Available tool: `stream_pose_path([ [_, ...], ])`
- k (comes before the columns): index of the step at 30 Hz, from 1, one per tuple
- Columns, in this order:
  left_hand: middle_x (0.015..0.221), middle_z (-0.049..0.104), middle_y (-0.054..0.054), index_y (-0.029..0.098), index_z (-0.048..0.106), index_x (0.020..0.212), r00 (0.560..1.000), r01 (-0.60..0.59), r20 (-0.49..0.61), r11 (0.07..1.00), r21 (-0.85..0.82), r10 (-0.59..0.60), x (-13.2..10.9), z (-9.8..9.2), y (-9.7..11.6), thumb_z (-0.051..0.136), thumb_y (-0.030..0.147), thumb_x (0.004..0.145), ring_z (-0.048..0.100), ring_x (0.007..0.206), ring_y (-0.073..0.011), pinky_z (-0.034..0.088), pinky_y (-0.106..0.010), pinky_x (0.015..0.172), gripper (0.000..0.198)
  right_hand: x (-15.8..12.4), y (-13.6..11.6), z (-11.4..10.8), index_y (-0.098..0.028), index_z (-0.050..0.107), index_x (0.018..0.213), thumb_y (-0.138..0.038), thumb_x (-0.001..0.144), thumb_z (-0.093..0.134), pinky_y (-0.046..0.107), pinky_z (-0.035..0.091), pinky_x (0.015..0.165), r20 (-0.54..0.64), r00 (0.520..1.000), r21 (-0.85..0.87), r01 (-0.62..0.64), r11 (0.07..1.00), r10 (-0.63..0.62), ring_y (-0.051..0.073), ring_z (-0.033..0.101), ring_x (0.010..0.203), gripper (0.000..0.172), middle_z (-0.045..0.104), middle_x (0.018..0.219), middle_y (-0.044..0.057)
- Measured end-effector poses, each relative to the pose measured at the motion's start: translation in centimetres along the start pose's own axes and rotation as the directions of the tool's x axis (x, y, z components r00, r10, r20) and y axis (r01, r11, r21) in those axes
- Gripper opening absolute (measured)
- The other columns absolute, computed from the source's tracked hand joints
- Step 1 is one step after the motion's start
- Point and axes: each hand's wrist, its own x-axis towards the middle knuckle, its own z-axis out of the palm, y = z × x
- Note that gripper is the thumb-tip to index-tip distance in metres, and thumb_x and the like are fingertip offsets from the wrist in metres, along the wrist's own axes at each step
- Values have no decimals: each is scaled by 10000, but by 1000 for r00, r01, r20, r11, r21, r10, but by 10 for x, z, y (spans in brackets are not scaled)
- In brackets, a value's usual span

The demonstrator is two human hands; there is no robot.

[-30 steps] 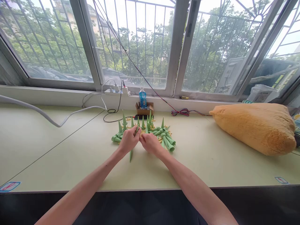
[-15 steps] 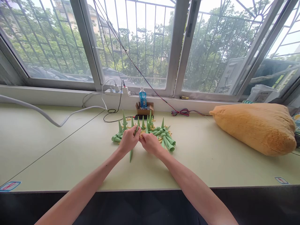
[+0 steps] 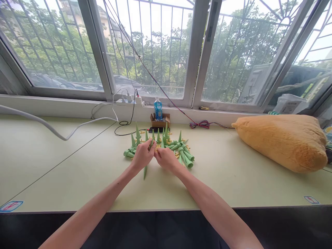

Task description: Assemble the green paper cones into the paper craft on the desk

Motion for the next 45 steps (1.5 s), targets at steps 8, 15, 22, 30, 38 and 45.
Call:
stream_pose_path([
  [8, 549, 483, 30, 217, 448, 735, 1000, 10, -13, 1000, 2, -10, 0, 1, 0, 399, 335, 932, 430, 477, -138, 319, -252, 535, 234, 0, 0, 1, -183, 460, 644, -261, 881, 485, 219, 209, 523, -51, 999, 13, -15, 1000, 15, 90, 311, 517, 251, 448, 554, -35],
  [15, 542, 473, 26, 216, 452, 735, 1000, 1, -7, 1000, 11, -1, 0, 0, 0, 391, 339, 933, 433, 479, -142, 316, -254, 535, 241, 0, 0, 0, -187, 426, 623, -249, 886, 447, 222, 196, 514, -41, 999, 26, -13, 1000, 14, 91, 265, 506, 271, 385, 535, -44],
  [22, 541, 475, 24, 216, 444, 720, 1000, 8, 0, 1000, 25, -8, 0, 0, 1, 393, 330, 930, 434, 484, -142, 310, -255, 539, 245, -1, 1, 0, -178, 495, 643, -260, 904, 434, 223, 219, 525, -4, 1000, 9, -20, 1000, 20, 92, 294, 513, 280, 426, 553, -32],
  [30, 542, 445, 26, 219, 384, 683, 1000, -7, 24, 999, 45, 6, -1, -1, 2, 383, 317, 928, 404, 490, -143, 284, -252, 531, 264, -1, 0, 0, -173, 514, 667, -261, 906, 449, 218, 231, 545, 27, 1000, 7, 9, 1000, -9, 90, 344, 535, 262, 502, 590, -17],
  [38, 578, 493, 10, 217, 404, 683, 996, -20, 85, 996, 82, 13, -2, -1, 2, 382, 312, 926, 442, 522, -151, 295, -256, 545, 262, -2, 2, 2, -168, 499, 647, -236, 902, 453, 221, 210, 518, 53, 999, -1, -2, 1000, 2, 81, 332, 507, 268, 532, 595, -7],
  [45, 569, 487, 5, 216, 417, 674, 995, -30, 93, 995, 95, 21, -2, -1, 3, 387, 311, 924, 446, 522, -153, 295, -260, 540, 268, -2, 1, 0, -165, 516, 642, -223, 905, 443, 230, 209, 517, 72, 997, -15, -9, 1000, 10, 85, 336, 507, 280, 531, 596, 1],
])
